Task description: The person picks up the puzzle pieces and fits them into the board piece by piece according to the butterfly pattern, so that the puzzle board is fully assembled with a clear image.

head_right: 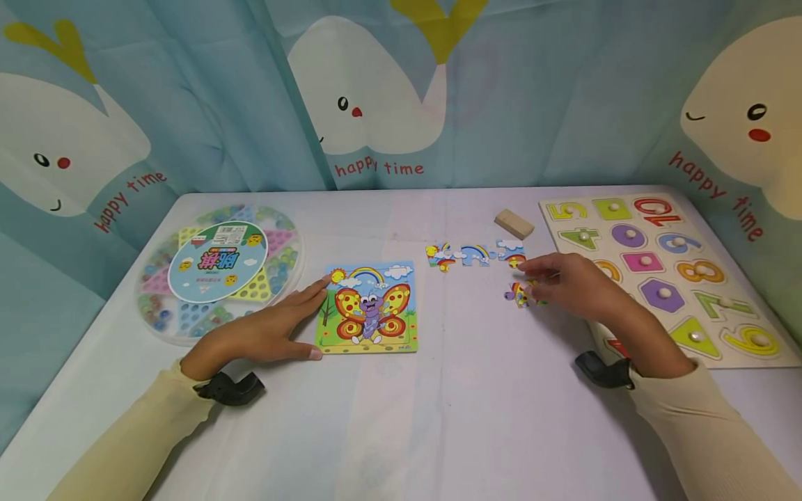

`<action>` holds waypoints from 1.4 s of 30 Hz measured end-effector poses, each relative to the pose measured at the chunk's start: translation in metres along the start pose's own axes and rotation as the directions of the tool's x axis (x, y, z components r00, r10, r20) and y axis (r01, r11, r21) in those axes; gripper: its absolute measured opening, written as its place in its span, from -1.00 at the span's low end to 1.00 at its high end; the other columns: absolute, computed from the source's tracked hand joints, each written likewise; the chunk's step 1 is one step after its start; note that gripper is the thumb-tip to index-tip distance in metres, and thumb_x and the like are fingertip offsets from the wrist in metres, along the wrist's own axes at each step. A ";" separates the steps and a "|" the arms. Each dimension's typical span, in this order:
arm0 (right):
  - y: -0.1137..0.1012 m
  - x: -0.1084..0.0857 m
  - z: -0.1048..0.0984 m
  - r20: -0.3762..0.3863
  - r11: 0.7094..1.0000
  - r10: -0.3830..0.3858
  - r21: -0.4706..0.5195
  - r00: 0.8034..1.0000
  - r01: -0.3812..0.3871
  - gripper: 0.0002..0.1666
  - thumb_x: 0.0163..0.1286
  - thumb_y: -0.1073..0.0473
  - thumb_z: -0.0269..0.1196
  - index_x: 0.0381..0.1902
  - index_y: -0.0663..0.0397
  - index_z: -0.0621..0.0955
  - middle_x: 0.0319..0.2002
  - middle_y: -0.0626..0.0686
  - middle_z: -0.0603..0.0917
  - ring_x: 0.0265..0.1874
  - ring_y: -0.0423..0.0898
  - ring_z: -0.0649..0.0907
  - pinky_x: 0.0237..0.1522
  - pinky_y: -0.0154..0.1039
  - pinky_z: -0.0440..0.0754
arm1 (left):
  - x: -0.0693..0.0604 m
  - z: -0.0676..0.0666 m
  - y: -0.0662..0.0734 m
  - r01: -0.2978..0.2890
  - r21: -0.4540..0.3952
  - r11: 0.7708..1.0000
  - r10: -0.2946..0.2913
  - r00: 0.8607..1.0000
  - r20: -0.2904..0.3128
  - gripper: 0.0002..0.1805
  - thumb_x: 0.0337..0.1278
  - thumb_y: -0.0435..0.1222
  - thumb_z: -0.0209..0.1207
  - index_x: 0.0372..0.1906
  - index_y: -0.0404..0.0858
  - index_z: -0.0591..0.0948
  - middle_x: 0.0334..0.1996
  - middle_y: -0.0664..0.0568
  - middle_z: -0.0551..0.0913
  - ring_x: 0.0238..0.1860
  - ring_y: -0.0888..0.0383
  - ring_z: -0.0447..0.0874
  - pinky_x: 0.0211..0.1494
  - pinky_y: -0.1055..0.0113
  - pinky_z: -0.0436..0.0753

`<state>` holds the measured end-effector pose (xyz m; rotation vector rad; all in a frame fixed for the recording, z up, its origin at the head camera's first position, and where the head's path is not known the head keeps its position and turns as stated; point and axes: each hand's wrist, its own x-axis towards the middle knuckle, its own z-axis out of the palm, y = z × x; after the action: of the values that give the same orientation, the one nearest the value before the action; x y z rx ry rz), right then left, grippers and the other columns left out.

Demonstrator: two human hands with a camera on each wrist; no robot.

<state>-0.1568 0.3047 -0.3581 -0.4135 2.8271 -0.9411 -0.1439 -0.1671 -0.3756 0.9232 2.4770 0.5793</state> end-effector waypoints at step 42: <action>-0.008 0.002 0.000 0.040 0.998 -0.047 -0.044 0.998 0.049 -0.77 0.19 0.47 0.31 -0.15 0.31 0.67 -0.38 -0.01 0.66 -0.45 -0.18 0.53 -0.47 -0.36 0.50 | 0.000 -0.002 0.003 0.031 -0.023 0.999 -0.031 0.999 0.006 0.10 0.11 0.00 0.34 0.53 -0.33 -0.06 0.55 0.06 -0.35 0.52 0.04 -0.29 0.50 0.07 -0.16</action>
<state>-0.1572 0.2976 -0.3538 -0.5020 2.8192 -0.8696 -0.1433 -0.1656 -0.3730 0.8748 2.4699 0.5923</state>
